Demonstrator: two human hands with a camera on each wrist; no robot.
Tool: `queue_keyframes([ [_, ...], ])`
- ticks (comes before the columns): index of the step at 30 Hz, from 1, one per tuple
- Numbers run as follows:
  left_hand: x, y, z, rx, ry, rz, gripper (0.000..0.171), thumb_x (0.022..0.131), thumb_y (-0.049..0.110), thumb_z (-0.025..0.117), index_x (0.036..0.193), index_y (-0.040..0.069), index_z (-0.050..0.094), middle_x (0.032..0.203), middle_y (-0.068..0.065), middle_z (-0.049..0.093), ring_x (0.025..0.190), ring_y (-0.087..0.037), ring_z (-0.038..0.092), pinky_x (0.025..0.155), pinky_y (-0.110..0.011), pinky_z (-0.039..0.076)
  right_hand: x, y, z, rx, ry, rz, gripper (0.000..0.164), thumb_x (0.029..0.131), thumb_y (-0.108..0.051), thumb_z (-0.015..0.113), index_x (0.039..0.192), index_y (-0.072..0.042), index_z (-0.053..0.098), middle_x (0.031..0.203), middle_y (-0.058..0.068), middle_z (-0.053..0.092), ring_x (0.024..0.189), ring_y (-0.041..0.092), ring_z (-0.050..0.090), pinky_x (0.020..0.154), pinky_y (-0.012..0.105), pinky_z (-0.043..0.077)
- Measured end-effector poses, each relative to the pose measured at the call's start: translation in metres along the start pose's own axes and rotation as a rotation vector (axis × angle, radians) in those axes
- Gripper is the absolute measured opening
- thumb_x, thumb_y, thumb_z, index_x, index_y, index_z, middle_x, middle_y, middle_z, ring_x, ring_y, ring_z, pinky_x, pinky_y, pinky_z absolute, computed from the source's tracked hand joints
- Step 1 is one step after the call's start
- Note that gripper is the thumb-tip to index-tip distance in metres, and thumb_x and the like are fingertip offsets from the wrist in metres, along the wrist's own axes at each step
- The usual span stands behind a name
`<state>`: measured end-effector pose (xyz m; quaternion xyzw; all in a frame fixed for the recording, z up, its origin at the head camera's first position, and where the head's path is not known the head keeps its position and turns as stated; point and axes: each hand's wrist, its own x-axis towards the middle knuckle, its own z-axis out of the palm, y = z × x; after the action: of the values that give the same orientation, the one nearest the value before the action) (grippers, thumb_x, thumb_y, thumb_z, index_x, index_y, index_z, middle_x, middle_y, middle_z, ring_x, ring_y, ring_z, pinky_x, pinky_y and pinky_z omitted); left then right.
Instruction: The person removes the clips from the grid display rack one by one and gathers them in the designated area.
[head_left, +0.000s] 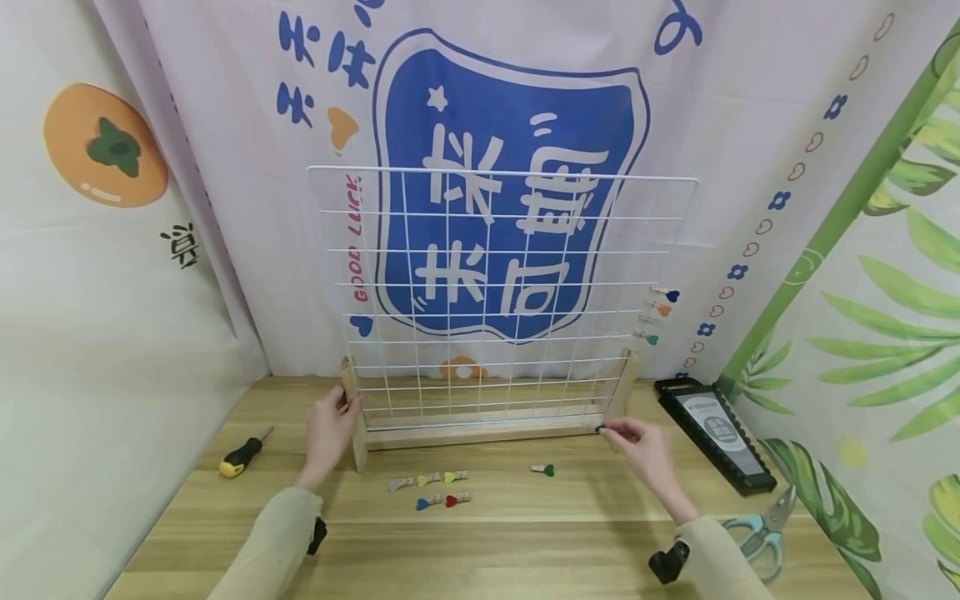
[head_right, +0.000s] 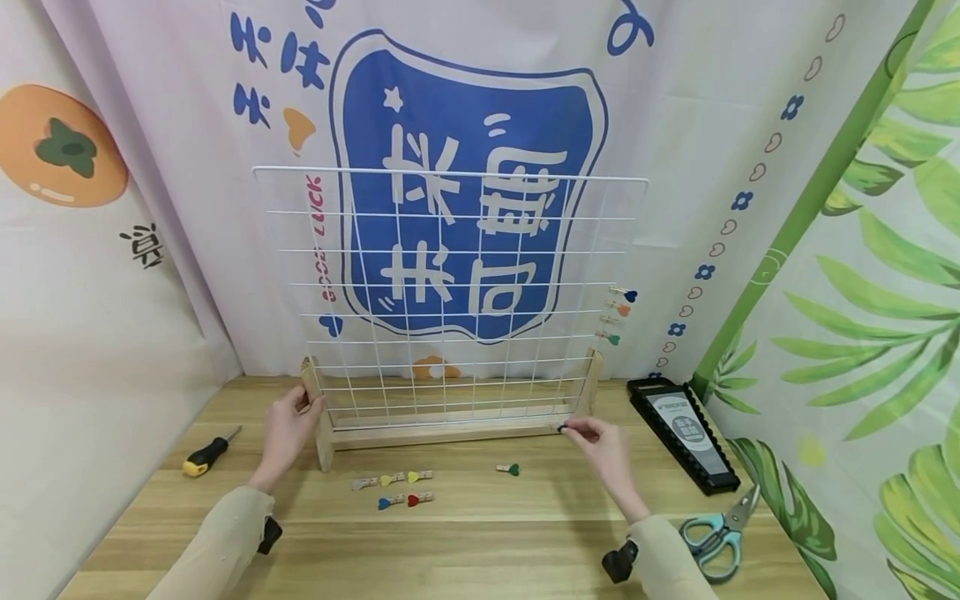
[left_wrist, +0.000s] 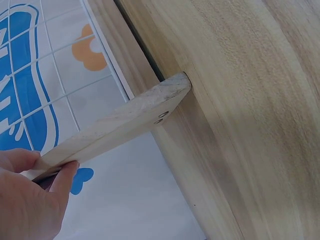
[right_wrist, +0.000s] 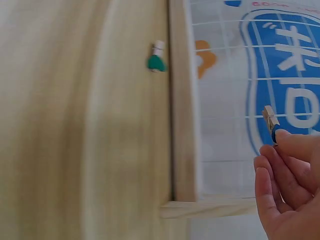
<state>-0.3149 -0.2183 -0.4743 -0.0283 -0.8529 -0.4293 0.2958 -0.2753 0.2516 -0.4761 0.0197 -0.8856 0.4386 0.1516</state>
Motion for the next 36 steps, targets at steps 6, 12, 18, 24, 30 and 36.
queue_keyframes([
  [6, 0.000, -0.002, 0.001, -0.010, 0.006, -0.003, 0.006, 0.088, -0.006, 0.066, 0.085, -0.010, 0.062, 0.097, -0.033, 0.071, 0.096, -0.049, 0.070, 0.080, -0.054, 0.060, -0.006, 0.019, 0.022, -0.031, -0.058, -0.014, 0.010, 0.085, -0.008, 0.076, 0.093, -0.002, 0.076, 0.090, 0.014, 0.077, 0.073, 0.008, 0.069, 0.065, 0.013, 0.055],
  [12, 0.001, -0.002, 0.001, -0.026, 0.004, -0.011, 0.006, 0.088, -0.006, 0.066, 0.088, -0.011, 0.063, 0.100, -0.034, 0.070, 0.097, -0.049, 0.070, 0.080, -0.054, 0.059, -0.008, 0.028, 0.036, -0.066, -0.113, -0.017, 0.006, 0.084, -0.009, 0.077, 0.090, -0.007, 0.076, 0.088, 0.009, 0.078, 0.073, 0.008, 0.069, 0.066, 0.014, 0.055],
  [18, 0.000, -0.001, 0.001, -0.034, -0.001, -0.017, 0.007, 0.088, -0.007, 0.065, 0.092, -0.013, 0.064, 0.102, -0.035, 0.069, 0.098, -0.050, 0.069, 0.081, -0.053, 0.059, -0.011, 0.031, 0.045, -0.129, -0.123, -0.024, 0.006, 0.081, -0.008, 0.079, 0.087, -0.010, 0.076, 0.086, 0.007, 0.078, 0.073, 0.011, 0.069, 0.066, 0.016, 0.056],
  [24, 0.000, -0.002, 0.000, -0.046, -0.004, -0.031, 0.009, 0.088, -0.006, 0.065, 0.094, -0.013, 0.064, 0.104, -0.035, 0.069, 0.100, -0.050, 0.068, 0.082, -0.052, 0.058, -0.013, 0.034, 0.049, -0.172, -0.143, -0.033, 0.006, 0.081, -0.009, 0.080, 0.085, -0.013, 0.076, 0.085, 0.003, 0.078, 0.074, 0.010, 0.069, 0.066, 0.017, 0.055],
  [30, 0.000, -0.003, 0.001, -0.044, -0.004, -0.034, 0.011, 0.089, -0.005, 0.065, 0.096, -0.013, 0.065, 0.105, -0.035, 0.069, 0.100, -0.049, 0.068, 0.082, -0.053, 0.059, -0.014, 0.035, 0.050, -0.207, -0.142, -0.065, 0.007, 0.079, -0.009, 0.081, 0.081, -0.015, 0.077, 0.084, 0.001, 0.078, 0.073, 0.007, 0.069, 0.065, 0.016, 0.054],
  [36, 0.001, -0.004, 0.001, -0.036, -0.007, -0.035, 0.009, 0.089, -0.005, 0.065, 0.094, -0.012, 0.065, 0.103, -0.034, 0.070, 0.099, -0.048, 0.069, 0.082, -0.052, 0.059, -0.015, 0.034, 0.049, -0.220, -0.154, -0.087, 0.006, 0.078, -0.009, 0.081, 0.081, -0.013, 0.078, 0.083, 0.002, 0.077, 0.072, 0.008, 0.068, 0.064, 0.016, 0.054],
])
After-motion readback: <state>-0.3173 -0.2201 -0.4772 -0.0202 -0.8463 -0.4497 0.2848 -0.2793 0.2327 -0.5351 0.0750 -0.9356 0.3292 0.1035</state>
